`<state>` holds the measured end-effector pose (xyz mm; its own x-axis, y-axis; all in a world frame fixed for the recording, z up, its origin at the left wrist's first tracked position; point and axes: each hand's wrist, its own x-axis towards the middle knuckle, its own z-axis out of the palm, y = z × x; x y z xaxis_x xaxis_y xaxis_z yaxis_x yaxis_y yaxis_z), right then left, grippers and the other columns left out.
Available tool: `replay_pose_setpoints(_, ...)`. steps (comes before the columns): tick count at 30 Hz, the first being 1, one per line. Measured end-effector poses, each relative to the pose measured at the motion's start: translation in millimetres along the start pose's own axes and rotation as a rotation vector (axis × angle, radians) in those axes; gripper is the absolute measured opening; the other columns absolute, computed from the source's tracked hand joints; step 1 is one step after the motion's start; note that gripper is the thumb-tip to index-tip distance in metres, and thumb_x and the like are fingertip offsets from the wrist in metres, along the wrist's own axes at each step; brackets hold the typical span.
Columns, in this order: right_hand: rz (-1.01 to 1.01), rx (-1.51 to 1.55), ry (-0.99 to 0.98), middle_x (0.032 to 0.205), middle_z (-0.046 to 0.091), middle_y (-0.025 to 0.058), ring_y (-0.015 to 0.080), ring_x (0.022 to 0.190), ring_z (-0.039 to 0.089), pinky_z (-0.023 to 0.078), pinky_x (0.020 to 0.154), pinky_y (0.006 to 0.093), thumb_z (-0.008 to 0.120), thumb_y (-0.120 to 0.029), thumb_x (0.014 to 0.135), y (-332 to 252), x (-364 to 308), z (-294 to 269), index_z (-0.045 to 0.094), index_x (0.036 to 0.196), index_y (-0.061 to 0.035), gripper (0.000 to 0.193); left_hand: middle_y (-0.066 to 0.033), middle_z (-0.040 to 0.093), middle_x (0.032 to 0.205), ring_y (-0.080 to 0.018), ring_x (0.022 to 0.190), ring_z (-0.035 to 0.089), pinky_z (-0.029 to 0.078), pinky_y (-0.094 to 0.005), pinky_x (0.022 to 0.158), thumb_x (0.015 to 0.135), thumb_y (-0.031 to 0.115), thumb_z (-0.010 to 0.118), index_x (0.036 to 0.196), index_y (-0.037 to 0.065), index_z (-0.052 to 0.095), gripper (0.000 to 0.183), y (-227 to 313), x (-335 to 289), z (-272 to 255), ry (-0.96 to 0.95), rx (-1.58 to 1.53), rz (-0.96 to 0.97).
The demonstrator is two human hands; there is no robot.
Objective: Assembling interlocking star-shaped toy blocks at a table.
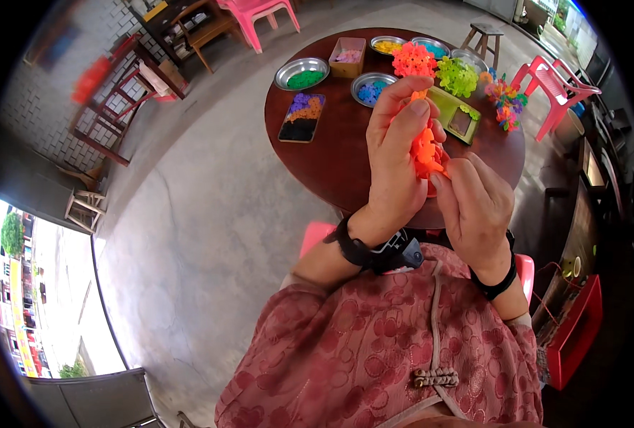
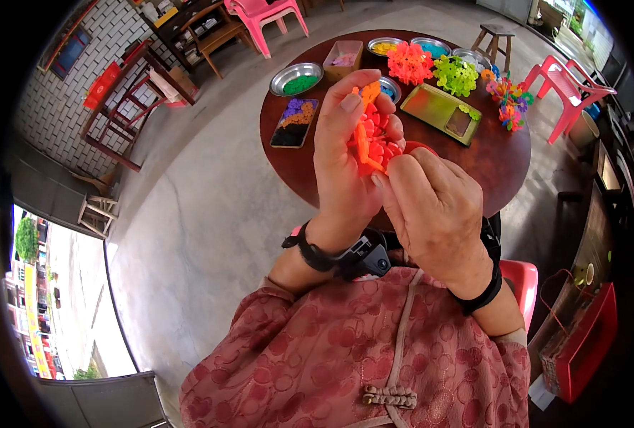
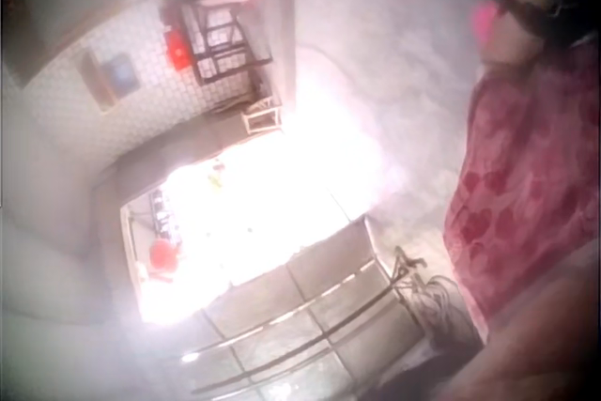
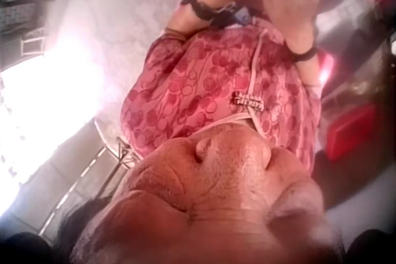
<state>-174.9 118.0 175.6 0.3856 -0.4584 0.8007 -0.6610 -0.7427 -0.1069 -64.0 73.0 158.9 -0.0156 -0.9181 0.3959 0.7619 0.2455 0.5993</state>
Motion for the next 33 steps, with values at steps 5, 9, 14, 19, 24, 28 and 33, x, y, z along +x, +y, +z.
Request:
replay_pose_setpoints(5,0.050,-0.003,-0.030,0.070,0.046,0.0108,0.0294,0.059,0.051,0.043,0.052,0.0373,0.065,-0.006,0.076,4.5,-1.8,10.8,0.048,0.078,-0.0030,0.017,-0.0055,0.053,0.086,-0.0111,0.071,0.052,0.044,-0.0241,0.065,0.090,0.025,0.049,0.115,0.004,0.049,0.033,-5.8,2.8,-3.0,0.030,0.077,0.056)
replay_pose_setpoints(9,0.039,0.005,0.010,0.069,0.046,0.0109,0.0299,0.057,0.051,0.042,0.050,0.0375,0.064,-0.006,0.077,11.8,-3.4,20.9,0.049,0.080,-0.0033,0.016,-0.0055,0.053,0.083,-0.0111,0.070,0.051,0.044,-0.0241,0.065,0.091,0.023,0.048,0.114,0.002,0.049,0.031,-8.0,4.8,-4.6,0.075,0.147,0.090)
replay_pose_setpoints(14,0.008,0.014,0.002,0.074,0.053,0.0122,0.0309,0.061,0.054,0.043,0.051,0.0357,0.064,-0.009,0.081,18.5,3.5,22.6,0.053,0.086,-0.0021,0.014,-0.0062,0.054,0.085,-0.0115,0.070,0.051,0.044,-0.0242,0.065,0.092,0.021,0.046,0.112,0.003,0.051,0.028,-7.8,16.9,-11.3,0.053,0.150,0.110)
replay_pose_setpoints(19,0.068,0.435,-0.005,0.074,0.056,0.0120,0.0285,0.060,0.054,0.042,0.050,0.0300,0.060,-0.021,0.086,55.4,2.4,25.0,0.059,0.085,-0.0014,0.020,-0.0035,0.058,0.082,-0.0084,0.071,0.054,0.044,-0.0217,0.061,0.086,0.012,0.056,0.103,0.005,0.058,0.019,3.4,26.2,-22.1,0.048,0.107,0.118)
replay_pose_setpoints(24,0.382,0.388,-0.414,0.078,0.061,0.0103,0.0282,0.072,0.060,0.046,0.062,0.0373,0.057,-0.018,0.083,95.4,-9.3,68.4,0.058,0.085,-0.0028,0.015,-0.0031,0.058,0.079,-0.0128,0.063,0.054,0.043,-0.0251,0.051,0.093,0.032,0.048,0.116,0.009,0.052,0.033,5.1,53.9,-59.4,-0.489,-0.068,0.338)
replay_pose_setpoints(28,0.186,-0.142,-0.750,0.084,0.063,0.0135,0.0297,0.085,0.062,0.050,0.071,0.0416,0.055,-0.012,0.078,115.5,-62.7,112.3,0.058,0.086,-0.0058,0.011,-0.0056,0.060,0.092,-0.0156,0.076,0.059,0.048,-0.0256,0.063,0.089,0.022,0.057,0.117,0.007,0.051,0.032,23.0,24.2,-22.3,0.012,-0.280,-0.091)
replay_pose_setpoints(33,0.135,-0.166,-0.803,0.087,0.064,0.0146,0.0302,0.087,0.063,0.050,0.074,0.0407,0.051,-0.007,0.078,127.3,-80.4,139.5,0.059,0.088,-0.0060,0.014,-0.0128,0.061,0.098,-0.0241,0.082,0.059,0.048,-0.0432,0.066,0.086,0.039,0.054,0.113,0.007,0.056,0.042,16.4,34.9,-37.3,0.148,-0.179,-0.214)
